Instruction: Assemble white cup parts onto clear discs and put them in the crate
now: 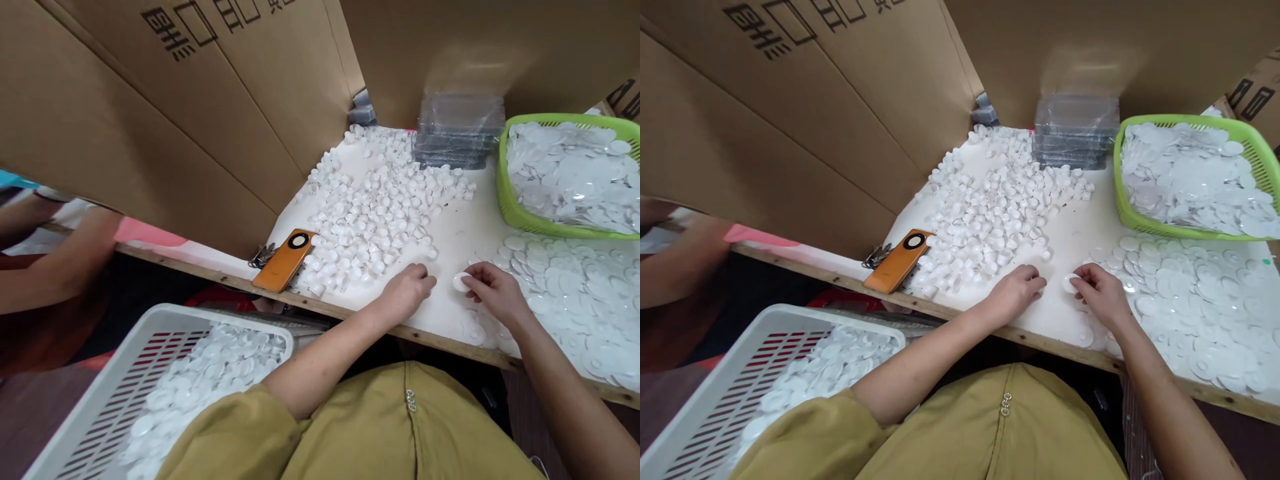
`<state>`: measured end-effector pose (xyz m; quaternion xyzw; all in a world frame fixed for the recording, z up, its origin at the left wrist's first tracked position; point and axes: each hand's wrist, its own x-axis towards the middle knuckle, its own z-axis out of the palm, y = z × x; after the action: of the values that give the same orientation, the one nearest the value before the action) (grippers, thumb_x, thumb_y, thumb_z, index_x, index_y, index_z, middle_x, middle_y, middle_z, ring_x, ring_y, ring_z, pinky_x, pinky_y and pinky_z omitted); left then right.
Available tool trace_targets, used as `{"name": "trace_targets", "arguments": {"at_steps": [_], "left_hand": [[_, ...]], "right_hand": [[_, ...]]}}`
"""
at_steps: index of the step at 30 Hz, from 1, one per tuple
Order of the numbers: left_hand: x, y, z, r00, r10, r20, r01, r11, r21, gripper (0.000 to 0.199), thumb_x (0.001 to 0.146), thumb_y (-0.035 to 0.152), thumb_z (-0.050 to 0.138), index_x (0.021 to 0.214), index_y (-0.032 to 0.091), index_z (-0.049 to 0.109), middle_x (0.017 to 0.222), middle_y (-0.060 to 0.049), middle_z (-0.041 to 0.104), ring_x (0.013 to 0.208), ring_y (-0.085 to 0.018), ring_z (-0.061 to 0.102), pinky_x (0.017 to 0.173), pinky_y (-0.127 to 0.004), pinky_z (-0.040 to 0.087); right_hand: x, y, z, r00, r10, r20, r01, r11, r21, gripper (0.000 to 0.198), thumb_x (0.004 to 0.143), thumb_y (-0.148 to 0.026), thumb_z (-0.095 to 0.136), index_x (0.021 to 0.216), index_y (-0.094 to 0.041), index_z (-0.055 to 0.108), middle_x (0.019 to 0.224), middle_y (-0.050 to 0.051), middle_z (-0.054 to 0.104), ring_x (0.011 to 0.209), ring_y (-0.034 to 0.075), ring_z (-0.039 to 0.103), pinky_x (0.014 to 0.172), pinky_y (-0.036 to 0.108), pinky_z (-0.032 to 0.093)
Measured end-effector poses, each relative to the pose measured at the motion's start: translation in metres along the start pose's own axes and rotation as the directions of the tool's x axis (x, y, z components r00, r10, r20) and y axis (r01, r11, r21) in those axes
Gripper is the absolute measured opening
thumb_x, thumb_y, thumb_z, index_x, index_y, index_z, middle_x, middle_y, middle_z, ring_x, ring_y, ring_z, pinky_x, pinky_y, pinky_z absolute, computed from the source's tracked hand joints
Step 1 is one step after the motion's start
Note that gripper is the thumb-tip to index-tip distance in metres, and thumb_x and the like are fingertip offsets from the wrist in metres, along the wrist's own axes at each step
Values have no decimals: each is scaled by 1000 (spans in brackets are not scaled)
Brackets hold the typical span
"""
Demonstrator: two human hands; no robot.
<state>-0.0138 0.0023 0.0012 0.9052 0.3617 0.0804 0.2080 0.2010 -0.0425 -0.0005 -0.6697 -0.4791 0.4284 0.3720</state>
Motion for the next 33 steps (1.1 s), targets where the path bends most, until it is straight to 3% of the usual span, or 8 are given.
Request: {"name": "trace_targets", "arguments": {"at_steps": [4, 6, 10, 17, 22, 27, 33], "left_hand": [[-6, -15, 2, 997, -78, 28, 83, 928, -363, 29, 77, 16, 63, 106, 19, 64, 101, -5, 58, 84, -13, 59, 79, -25, 47], [-7, -18, 4, 992, -127, 23, 123, 878, -463, 31, 75, 14, 64, 106, 19, 63, 96, -3, 61, 79, -12, 59, 76, -24, 48], [-8, -18, 7, 983, -183, 2, 148, 790, -595, 56, 72, 22, 70, 122, 19, 46, 91, 0, 64, 77, -13, 61, 71, -24, 47], [-12, -24, 2, 991, -131, 40, 128, 788, -602, 58, 75, 25, 66, 125, 20, 38, 100, -4, 66, 86, -16, 63, 75, -27, 48], [-10, -28, -8, 989, -111, 94, 146, 713, -686, 60, 68, 25, 73, 119, 20, 42, 96, -3, 66, 83, -16, 63, 73, -26, 49], [4, -30, -12, 973, -172, 155, 230, 788, -571, 50, 66, 21, 73, 109, 19, 48, 81, 2, 63, 73, -15, 61, 64, -24, 45], [16, -25, -14, 970, -142, 196, 222, 843, -490, 39, 64, 25, 73, 99, 19, 57, 78, 2, 63, 71, -15, 59, 63, -24, 44]], "right_hand": [[1, -15, 23, 980, 86, 178, -113, 983, 148, 37, 65, -49, 73, 75, -18, 57, 59, 0, 60, 52, 14, 60, 45, 23, 45], [2, -20, 34, 961, 115, 251, -162, 971, 175, 39, 62, -50, 74, 73, -17, 57, 56, 0, 60, 50, 14, 59, 45, 23, 45], [6, -26, 51, 924, 160, 348, -226, 961, 159, 34, 65, -44, 73, 74, -16, 57, 53, 0, 60, 50, 13, 59, 44, 22, 45], [15, -26, 61, 917, 233, 324, -230, 972, -49, 29, 67, -41, 71, 71, -18, 53, 51, -2, 58, 42, 12, 56, 33, 19, 35], [19, -32, 62, 897, 305, 320, -269, 951, -151, 29, 67, -40, 71, 69, -20, 51, 46, -3, 56, 38, 12, 55, 34, 19, 35], [24, -36, 62, 882, 325, 340, -289, 945, -154, 28, 68, -37, 70, 69, -20, 48, 47, -4, 56, 37, 12, 56, 34, 18, 35], [22, -39, 65, 864, 328, 382, -306, 945, -119, 27, 67, -33, 70, 73, -20, 47, 47, -5, 55, 37, 12, 54, 34, 18, 33]]}}
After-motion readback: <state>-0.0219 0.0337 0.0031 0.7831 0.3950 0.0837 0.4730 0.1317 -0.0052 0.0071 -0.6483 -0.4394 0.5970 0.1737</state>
